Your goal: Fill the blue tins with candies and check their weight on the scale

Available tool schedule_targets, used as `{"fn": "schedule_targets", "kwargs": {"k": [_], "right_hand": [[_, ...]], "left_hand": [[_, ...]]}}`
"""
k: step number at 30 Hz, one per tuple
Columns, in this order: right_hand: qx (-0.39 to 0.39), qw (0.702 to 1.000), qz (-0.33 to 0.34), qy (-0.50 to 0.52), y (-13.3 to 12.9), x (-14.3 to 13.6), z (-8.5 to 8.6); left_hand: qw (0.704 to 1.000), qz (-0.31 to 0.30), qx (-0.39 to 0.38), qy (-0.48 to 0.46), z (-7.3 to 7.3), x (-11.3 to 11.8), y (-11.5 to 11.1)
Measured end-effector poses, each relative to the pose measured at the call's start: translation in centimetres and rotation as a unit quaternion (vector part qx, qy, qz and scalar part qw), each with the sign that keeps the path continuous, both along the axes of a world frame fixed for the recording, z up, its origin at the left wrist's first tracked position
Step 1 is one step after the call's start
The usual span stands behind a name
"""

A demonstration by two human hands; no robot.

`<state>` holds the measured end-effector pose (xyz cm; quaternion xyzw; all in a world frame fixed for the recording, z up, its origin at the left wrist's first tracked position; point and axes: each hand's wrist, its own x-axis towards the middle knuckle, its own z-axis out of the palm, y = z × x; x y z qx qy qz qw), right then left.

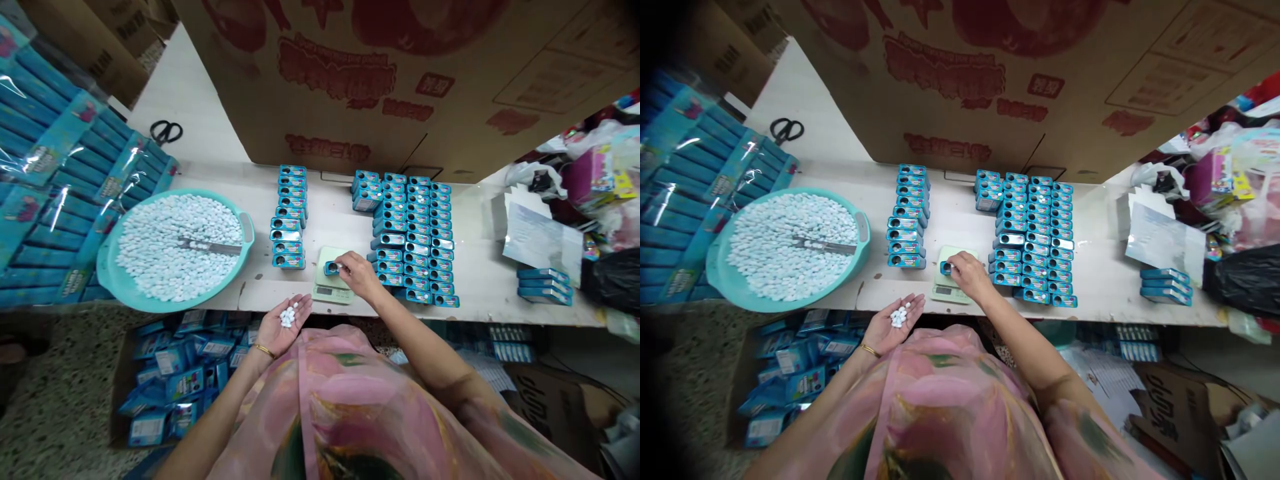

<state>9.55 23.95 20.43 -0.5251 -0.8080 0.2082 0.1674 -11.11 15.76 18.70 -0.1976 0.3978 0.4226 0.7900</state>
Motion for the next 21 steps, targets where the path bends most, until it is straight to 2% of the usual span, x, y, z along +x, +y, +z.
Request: {"fn": "schedule_targets", "kwargs": {"k": [3,6,8,11,13,15,18,19,21], "right_hand": [[0.006,1.0,-0.016,0.015,0.1,0.6,0.4],[0.008,0.999,-0.02,0.033,-0.5,-0.1,1.0],[-0.001,0.999,0.018,0.051,-1.5,-1.7,1.5],[-0.028,0.987,0.136,0.076,-3.5,-4.5,2.0],[-0.03,0.983,0.163,0.082,-4.2,-5.0,2.1],[-0.008,0.992,0.093,0.082,-4.1,-3.8,1.8],[0.013,0.995,-0.062,0.075,-2.8,0.2,0.3],[-0.001,0.994,-0.085,0.069,-2.2,1.5,-0.4],[-0.049,0.993,-0.09,0.063,-1.3,3.2,-2.1]], "left_hand": [[1.0,0.007,0.005,0.0,-0.2,-0.3,-0.2],[1.0,0.007,0.004,0.005,-0.2,-0.3,-0.3],[1.0,-0.002,0.0,0.003,-0.2,-0.1,-0.2],[1.0,0.008,-0.008,-0.014,-0.1,0.5,0.1],[1.0,0.015,-0.019,-0.014,0.0,0.6,0.3],[1.0,0.007,-0.025,-0.006,-0.1,0.2,0.3],[1.0,-0.002,-0.017,-0.006,-0.3,-0.9,0.1],[1.0,0.004,-0.015,-0.005,-0.5,-1.2,0.0],[1.0,0.013,-0.019,0.008,-0.8,-1.7,0.0]]}}
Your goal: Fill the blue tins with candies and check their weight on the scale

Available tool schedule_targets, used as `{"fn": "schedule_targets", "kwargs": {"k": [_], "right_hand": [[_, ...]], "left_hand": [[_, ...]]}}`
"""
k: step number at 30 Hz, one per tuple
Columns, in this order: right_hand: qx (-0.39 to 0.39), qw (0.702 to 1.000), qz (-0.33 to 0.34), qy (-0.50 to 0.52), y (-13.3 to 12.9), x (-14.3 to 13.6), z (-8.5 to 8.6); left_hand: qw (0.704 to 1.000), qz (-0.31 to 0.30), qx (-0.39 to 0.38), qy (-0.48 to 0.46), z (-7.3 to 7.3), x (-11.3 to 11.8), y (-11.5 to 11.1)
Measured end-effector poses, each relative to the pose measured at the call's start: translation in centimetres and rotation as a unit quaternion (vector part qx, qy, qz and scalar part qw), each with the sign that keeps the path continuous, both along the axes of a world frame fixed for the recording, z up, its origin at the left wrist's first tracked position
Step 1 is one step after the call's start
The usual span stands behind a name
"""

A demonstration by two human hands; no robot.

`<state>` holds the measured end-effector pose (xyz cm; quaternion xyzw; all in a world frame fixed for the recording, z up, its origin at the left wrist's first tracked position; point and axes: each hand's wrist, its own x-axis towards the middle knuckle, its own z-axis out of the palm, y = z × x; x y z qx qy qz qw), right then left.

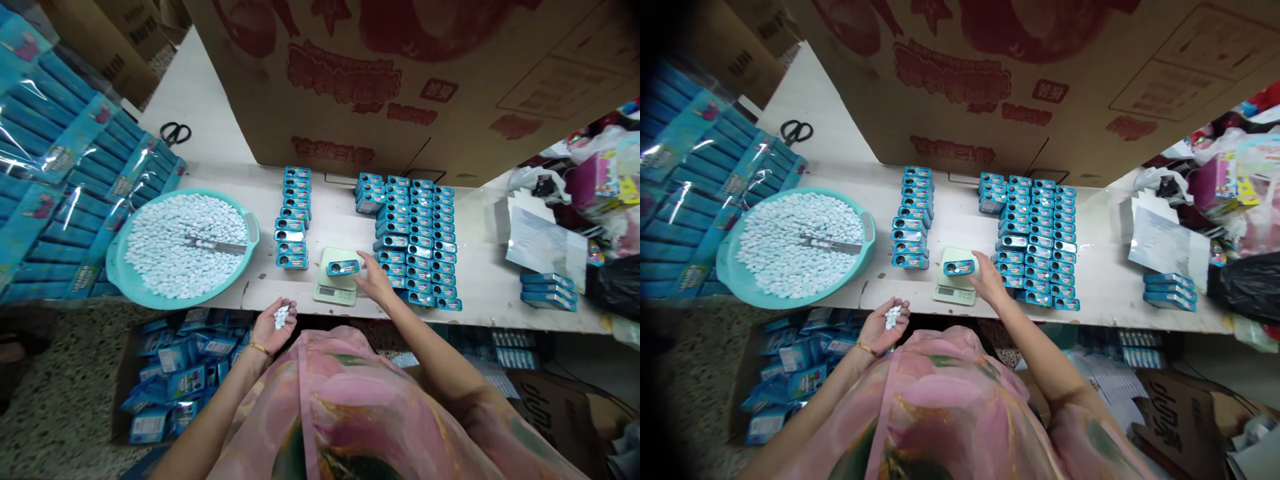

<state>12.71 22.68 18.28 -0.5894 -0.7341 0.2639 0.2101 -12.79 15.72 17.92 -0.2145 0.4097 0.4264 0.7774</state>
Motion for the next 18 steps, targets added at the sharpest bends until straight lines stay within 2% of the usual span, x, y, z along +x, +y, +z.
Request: {"fn": "schedule_targets", "kwargs": {"k": [2,4,7,11,14,18], "right_hand": [[-0.046,0.999,0.008,0.009,0.6,0.1,-1.3],[-0.051,0.998,0.015,0.02,0.7,-1.0,-1.5],[0.014,0.996,0.083,-0.001,0.1,-3.6,0.9],[0.079,0.964,0.207,-0.147,-1.0,-6.0,5.0],[0.077,0.937,0.243,-0.239,-1.1,-6.7,5.8],[0.087,0.923,0.241,-0.286,-1.1,-7.4,6.3]], "left_hand": [[1.0,0.007,-0.011,0.023,-0.3,-0.1,0.1],[0.999,0.019,-0.017,0.041,-0.7,0.2,0.5],[0.998,0.043,-0.006,0.043,-0.9,0.7,1.6],[0.997,0.055,0.034,0.035,-0.9,1.3,3.5],[0.996,0.057,0.054,0.031,-0.7,1.9,4.6],[0.996,0.069,0.04,0.027,-0.6,3.3,5.2]]}}
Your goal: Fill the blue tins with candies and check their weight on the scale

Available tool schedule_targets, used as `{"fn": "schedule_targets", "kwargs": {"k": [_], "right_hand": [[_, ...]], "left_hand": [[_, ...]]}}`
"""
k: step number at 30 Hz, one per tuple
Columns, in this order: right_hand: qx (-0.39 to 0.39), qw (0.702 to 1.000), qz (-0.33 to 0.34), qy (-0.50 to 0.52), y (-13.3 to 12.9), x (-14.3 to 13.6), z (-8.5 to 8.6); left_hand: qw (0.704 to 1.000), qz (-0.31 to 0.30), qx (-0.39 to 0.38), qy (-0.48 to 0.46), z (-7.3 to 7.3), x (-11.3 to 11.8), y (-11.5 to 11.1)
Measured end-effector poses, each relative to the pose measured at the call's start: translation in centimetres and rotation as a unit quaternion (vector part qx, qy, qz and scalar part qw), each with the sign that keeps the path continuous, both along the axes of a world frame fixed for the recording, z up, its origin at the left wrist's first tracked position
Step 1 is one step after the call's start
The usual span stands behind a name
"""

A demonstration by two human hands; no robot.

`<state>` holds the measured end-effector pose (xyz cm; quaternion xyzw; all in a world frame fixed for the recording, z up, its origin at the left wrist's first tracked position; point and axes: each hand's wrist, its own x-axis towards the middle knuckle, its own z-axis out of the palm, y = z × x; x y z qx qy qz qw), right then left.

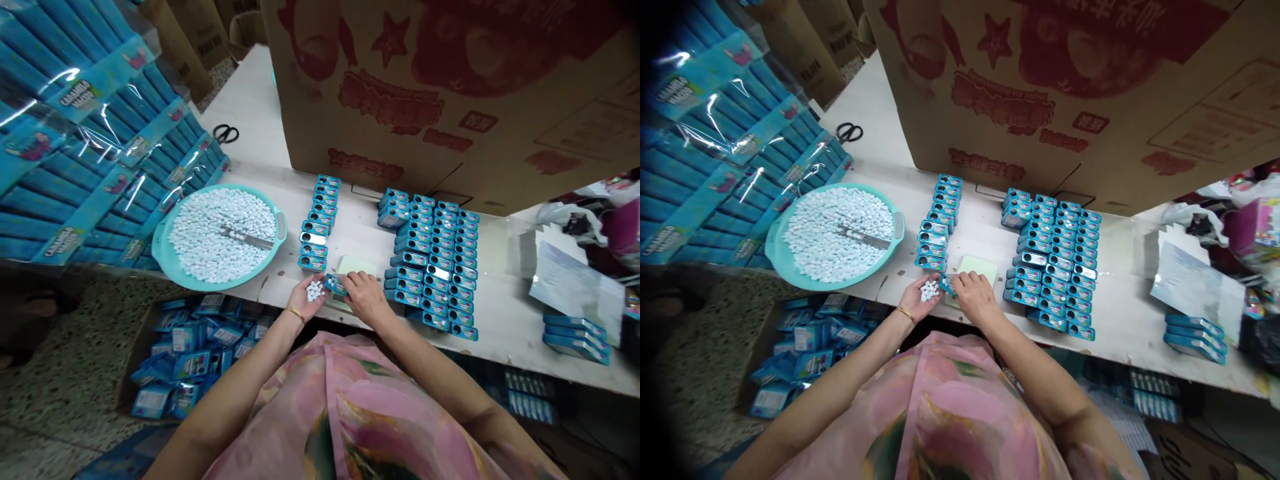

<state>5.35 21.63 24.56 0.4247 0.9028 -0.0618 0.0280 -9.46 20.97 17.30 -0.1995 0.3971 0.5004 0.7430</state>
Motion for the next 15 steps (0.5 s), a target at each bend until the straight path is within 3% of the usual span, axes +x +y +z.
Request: {"fn": "schedule_targets", "kwargs": {"k": [6,15], "right_hand": [[0.035,0.999,0.021,-0.005,0.0,-0.2,1.5],[0.063,0.997,0.028,-0.023,-0.3,0.5,0.9]], "left_hand": [[0.999,-0.007,0.009,-0.034,0.0,1.3,0.4],[0.999,-0.035,0.033,-0.018,-0.1,1.3,1.3]]}}
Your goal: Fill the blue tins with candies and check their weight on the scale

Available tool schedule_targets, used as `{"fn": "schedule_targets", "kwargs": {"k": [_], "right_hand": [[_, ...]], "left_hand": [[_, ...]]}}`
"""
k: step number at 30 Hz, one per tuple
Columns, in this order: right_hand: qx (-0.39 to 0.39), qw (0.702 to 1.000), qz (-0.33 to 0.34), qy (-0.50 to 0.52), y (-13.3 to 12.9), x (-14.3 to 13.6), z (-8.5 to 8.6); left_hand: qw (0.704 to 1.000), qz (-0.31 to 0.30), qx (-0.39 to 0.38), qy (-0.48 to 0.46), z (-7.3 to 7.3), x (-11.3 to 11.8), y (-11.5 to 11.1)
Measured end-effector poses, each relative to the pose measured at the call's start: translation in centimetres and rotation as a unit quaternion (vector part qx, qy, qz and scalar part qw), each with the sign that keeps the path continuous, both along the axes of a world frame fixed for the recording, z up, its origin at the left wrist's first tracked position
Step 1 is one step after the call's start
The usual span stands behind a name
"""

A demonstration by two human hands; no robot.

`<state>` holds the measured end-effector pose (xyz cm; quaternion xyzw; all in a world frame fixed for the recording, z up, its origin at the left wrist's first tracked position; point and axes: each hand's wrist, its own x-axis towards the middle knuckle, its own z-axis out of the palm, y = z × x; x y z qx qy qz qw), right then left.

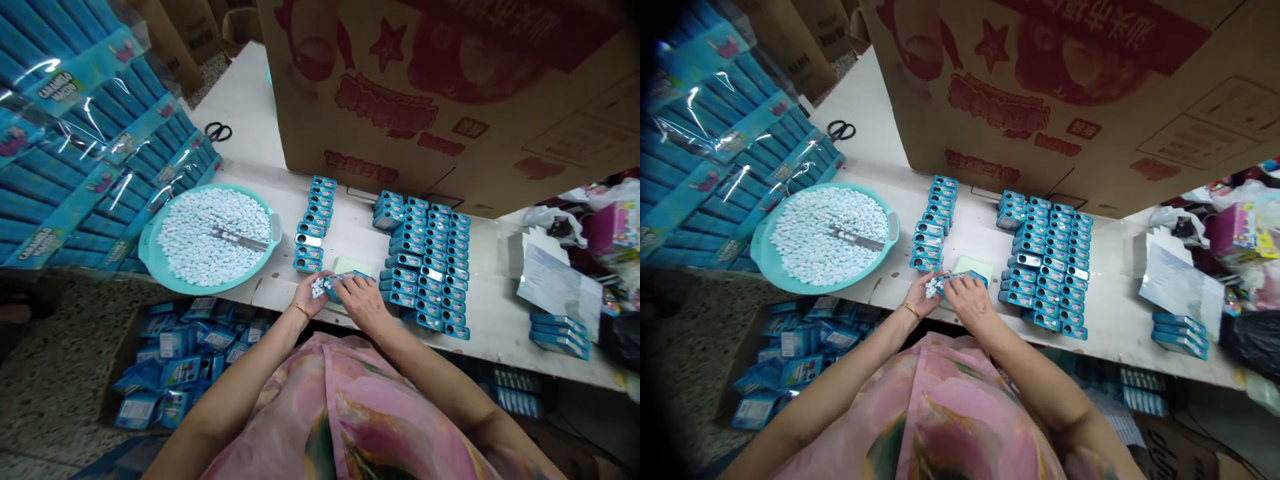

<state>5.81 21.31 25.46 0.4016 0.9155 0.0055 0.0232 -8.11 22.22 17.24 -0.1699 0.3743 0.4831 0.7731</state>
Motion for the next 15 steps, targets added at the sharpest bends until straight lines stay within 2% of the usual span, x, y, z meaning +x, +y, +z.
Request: {"fn": "schedule_targets", "kwargs": {"k": [4,7,13,15], "right_hand": [[-0.027,0.998,-0.061,0.018,0.9,1.1,-1.0],[-0.042,0.994,-0.092,0.043,1.0,1.7,-1.3],[-0.023,0.999,-0.032,0.03,0.1,1.5,-1.2],[-0.028,0.997,-0.047,0.057,0.2,1.8,-1.6]], "left_hand": [[0.999,0.028,-0.016,0.009,-0.3,0.1,0.0],[0.999,0.025,-0.02,0.007,-0.4,0.0,-0.1],[1.0,0.001,-0.02,0.011,-0.6,0.0,-0.1],[1.0,0.006,-0.024,0.01,-0.6,0.0,-0.2]]}}
